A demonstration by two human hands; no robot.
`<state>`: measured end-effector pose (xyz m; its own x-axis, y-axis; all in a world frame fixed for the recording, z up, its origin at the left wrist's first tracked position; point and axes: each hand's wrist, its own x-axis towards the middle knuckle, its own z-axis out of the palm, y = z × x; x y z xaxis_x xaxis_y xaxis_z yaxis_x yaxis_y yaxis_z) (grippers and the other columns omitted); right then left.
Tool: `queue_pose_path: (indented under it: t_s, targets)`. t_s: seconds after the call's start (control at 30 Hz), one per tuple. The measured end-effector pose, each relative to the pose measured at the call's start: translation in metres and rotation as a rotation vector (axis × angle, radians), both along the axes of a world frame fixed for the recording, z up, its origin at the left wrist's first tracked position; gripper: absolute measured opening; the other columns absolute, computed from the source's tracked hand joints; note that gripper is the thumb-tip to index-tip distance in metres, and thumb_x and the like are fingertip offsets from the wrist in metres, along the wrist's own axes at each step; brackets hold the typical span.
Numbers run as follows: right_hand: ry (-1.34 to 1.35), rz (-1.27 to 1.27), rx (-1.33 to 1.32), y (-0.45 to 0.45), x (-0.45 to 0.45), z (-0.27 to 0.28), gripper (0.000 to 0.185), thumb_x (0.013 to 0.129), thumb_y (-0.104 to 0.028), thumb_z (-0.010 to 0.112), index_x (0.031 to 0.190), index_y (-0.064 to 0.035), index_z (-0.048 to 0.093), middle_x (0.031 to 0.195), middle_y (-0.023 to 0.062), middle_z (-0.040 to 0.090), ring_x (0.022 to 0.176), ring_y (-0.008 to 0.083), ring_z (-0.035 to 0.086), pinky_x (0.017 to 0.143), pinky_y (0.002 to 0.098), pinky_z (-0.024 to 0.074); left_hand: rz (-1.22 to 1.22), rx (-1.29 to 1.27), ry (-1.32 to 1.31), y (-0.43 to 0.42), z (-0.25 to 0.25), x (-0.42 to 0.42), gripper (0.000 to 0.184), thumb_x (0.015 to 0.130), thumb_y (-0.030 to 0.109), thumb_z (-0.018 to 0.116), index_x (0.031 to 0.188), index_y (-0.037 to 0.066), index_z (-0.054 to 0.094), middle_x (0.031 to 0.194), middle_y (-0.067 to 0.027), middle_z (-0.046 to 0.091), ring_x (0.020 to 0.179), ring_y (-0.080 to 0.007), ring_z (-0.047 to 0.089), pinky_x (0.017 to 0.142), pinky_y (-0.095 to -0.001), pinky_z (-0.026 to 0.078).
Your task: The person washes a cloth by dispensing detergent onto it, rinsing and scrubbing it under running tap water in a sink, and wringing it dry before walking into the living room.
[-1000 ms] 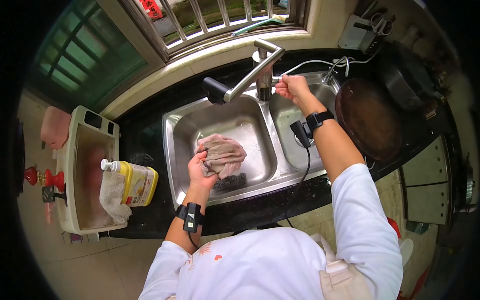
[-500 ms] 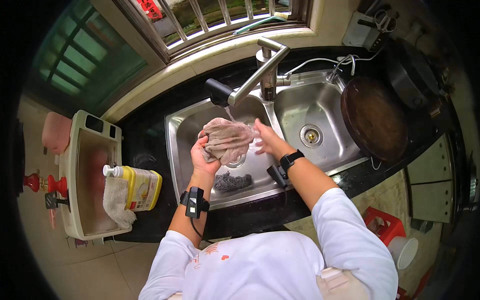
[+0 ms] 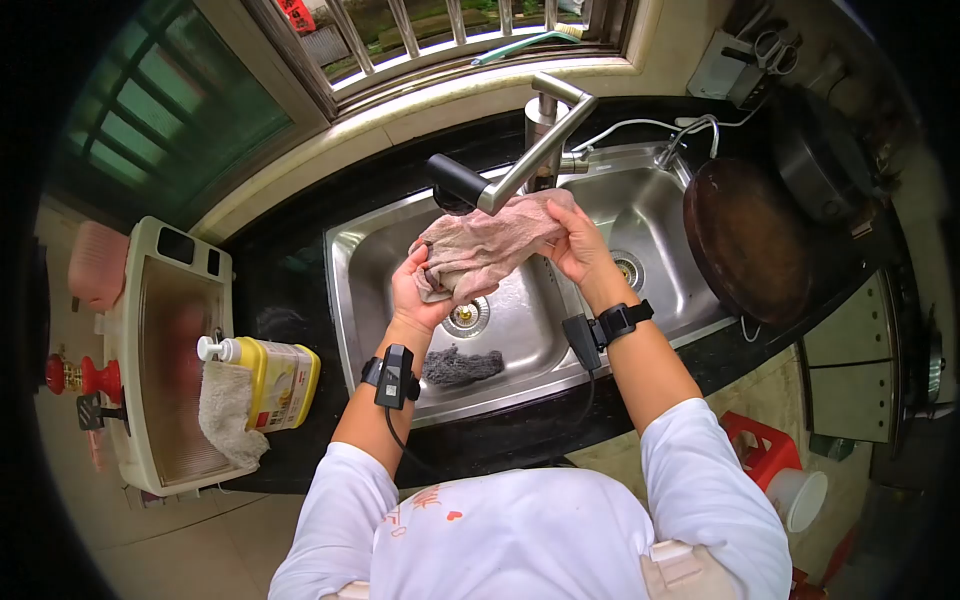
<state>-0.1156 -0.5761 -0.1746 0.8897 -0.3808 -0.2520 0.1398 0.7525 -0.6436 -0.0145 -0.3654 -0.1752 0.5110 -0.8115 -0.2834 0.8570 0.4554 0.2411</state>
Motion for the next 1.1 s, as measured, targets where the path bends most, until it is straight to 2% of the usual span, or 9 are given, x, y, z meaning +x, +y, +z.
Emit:
queue_pose_path:
  t_s: [0.07, 0.17, 0.27, 0.4, 0.5, 0.6, 0.9, 0.97, 1.1]
  targets:
    - [0.015, -0.031, 0.009, -0.002, -0.001, 0.000, 0.033, 0.081, -0.015, 0.057, 0.110, -0.0059, 0.047, 0.105, 0.0096, 0.056, 0.090, 0.0211, 0.059, 0.078, 0.0362, 0.0510, 0.012, -0.011, 0.035, -0.004, -0.018, 0.007, 0.031, 0.086, 0.026, 0.040, 0.112, 0.011, 0.048, 0.112, -0.0133, 0.053, 0.107, -0.0328, 0.047, 0.093, -0.0526, 0.034]
    - [-0.002, -0.016, 0.057, 0.002, -0.002, -0.004, 0.033, 0.080, -0.018, 0.058, 0.110, -0.0062, 0.048, 0.104, 0.0094, 0.057, 0.092, 0.0205, 0.058, 0.079, 0.0363, 0.0500, 0.049, 0.012, 0.057, 0.002, -0.007, 0.002, 0.031, 0.086, 0.027, 0.041, 0.111, 0.010, 0.049, 0.112, -0.0131, 0.053, 0.105, -0.0327, 0.049, 0.093, -0.0525, 0.034]
    - [-0.028, 0.049, 0.100, 0.024, 0.005, 0.000, 0.029, 0.081, -0.019, 0.056, 0.107, -0.0093, 0.049, 0.100, 0.0088, 0.058, 0.091, 0.0211, 0.058, 0.078, 0.0387, 0.0495, 0.129, 0.036, 0.011, 0.020, -0.019, 0.016, 0.023, 0.086, 0.020, 0.040, 0.106, 0.013, 0.051, 0.109, -0.0111, 0.055, 0.103, -0.0307, 0.051, 0.090, -0.0512, 0.038]
    - [-0.020, 0.082, -0.003, 0.050, 0.019, -0.002, 0.030, 0.082, -0.018, 0.054, 0.110, -0.0096, 0.047, 0.102, 0.0072, 0.056, 0.093, 0.0198, 0.056, 0.080, 0.0386, 0.0476, 0.175, 0.102, -0.055, 0.049, -0.016, 0.027, 0.023, 0.087, 0.018, 0.039, 0.105, 0.013, 0.051, 0.109, -0.0112, 0.055, 0.102, -0.0305, 0.052, 0.090, -0.0507, 0.039]
    - [-0.049, 0.119, -0.044, 0.065, 0.023, -0.001, 0.029, 0.083, -0.015, 0.050, 0.111, -0.0089, 0.046, 0.105, 0.0062, 0.054, 0.096, 0.0184, 0.054, 0.081, 0.0381, 0.0459, 0.217, 0.094, -0.070, 0.068, -0.013, 0.032, 0.029, 0.087, 0.020, 0.036, 0.111, 0.009, 0.049, 0.115, -0.0148, 0.052, 0.108, -0.0346, 0.047, 0.094, -0.0536, 0.033]
    - [-0.088, 0.189, -0.055, 0.075, 0.025, -0.006, 0.025, 0.085, -0.015, 0.047, 0.109, -0.0089, 0.047, 0.103, 0.0058, 0.054, 0.093, 0.0174, 0.055, 0.080, 0.0373, 0.0460, 0.193, 0.120, -0.041, 0.080, -0.013, 0.031, 0.033, 0.087, 0.022, 0.036, 0.114, 0.007, 0.046, 0.118, -0.0151, 0.049, 0.110, -0.0345, 0.045, 0.095, -0.0533, 0.033]
    - [-0.024, 0.049, -0.048, 0.062, 0.014, 0.001, 0.016, 0.085, -0.016, 0.047, 0.099, -0.0099, 0.050, 0.098, 0.0049, 0.055, 0.091, 0.0170, 0.055, 0.078, 0.0376, 0.0456, 0.173, 0.078, -0.034, 0.061, -0.014, 0.024, 0.036, 0.087, 0.025, 0.038, 0.115, 0.004, 0.047, 0.117, -0.0159, 0.050, 0.110, -0.0332, 0.046, 0.096, -0.0505, 0.033]
    - [-0.035, 0.033, -0.061, 0.051, 0.010, -0.008, 0.022, 0.084, -0.022, 0.048, 0.103, -0.0106, 0.050, 0.100, 0.0056, 0.055, 0.093, 0.0180, 0.054, 0.080, 0.0395, 0.0447, 0.139, 0.010, -0.030, 0.046, -0.012, 0.021, 0.036, 0.087, 0.025, 0.039, 0.115, 0.004, 0.047, 0.116, -0.0159, 0.051, 0.109, -0.0327, 0.047, 0.096, -0.0506, 0.033]
    - [-0.050, 0.058, 0.097, 0.053, 0.003, 0.006, 0.034, 0.081, -0.036, 0.052, 0.106, -0.0132, 0.048, 0.105, 0.0071, 0.053, 0.096, 0.0193, 0.053, 0.085, 0.0409, 0.0423, 0.052, 0.012, 0.001, 0.021, 0.004, 0.005, 0.041, 0.087, 0.039, 0.043, 0.111, 0.007, 0.050, 0.113, -0.0138, 0.053, 0.107, -0.0303, 0.049, 0.094, -0.0473, 0.036]
